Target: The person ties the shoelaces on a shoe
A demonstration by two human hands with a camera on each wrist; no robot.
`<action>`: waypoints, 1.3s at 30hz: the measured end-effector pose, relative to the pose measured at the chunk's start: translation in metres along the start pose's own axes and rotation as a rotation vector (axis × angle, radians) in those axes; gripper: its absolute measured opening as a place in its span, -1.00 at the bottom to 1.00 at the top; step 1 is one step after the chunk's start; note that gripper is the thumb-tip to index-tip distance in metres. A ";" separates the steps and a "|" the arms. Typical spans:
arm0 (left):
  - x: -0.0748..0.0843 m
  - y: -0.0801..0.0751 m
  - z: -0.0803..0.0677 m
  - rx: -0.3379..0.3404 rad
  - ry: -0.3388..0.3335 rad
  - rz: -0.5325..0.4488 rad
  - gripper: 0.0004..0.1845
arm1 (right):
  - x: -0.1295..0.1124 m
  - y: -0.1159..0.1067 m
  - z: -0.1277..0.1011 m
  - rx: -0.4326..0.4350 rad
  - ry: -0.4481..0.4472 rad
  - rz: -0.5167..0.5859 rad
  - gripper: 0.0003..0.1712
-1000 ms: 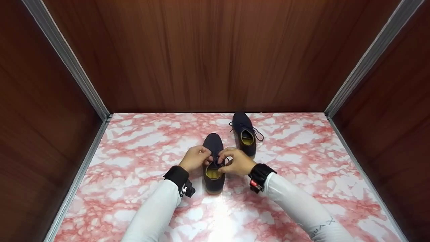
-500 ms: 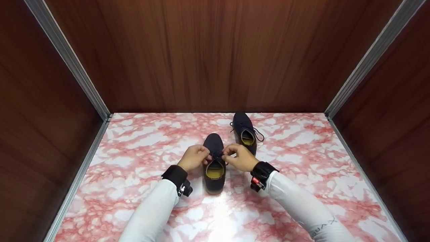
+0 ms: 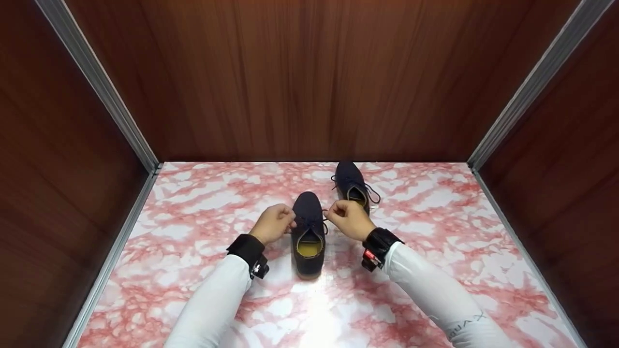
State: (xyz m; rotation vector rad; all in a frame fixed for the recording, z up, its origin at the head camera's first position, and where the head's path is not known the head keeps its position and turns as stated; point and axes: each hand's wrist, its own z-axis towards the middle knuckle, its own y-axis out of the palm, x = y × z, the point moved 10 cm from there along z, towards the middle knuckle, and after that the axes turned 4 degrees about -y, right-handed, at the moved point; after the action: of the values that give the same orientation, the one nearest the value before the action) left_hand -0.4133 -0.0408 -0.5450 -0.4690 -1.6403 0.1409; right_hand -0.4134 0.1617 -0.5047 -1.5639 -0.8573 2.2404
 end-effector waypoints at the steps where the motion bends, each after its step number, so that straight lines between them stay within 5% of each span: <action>1: 0.000 -0.002 0.000 0.005 0.006 0.024 -0.86 | 0.000 -0.002 0.000 0.010 0.007 -0.008 -0.74; 11: -0.005 -0.021 -0.004 0.046 0.001 0.216 -0.86 | 0.002 -0.018 -0.001 0.085 0.056 -0.089 -0.74; 26: -0.016 -0.030 -0.009 0.043 0.013 0.470 -0.86 | 0.013 -0.024 -0.004 0.106 0.079 -0.244 -0.75; 39: -0.023 -0.033 -0.008 0.084 -0.009 0.387 -0.86 | 0.029 -0.028 -0.009 0.118 0.176 -0.173 -0.84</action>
State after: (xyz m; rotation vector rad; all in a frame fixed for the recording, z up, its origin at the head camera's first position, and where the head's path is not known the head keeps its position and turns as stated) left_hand -0.4115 -0.0811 -0.5531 -0.7180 -1.5306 0.4977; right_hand -0.4189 0.2021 -0.5115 -1.5430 -0.7644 1.9636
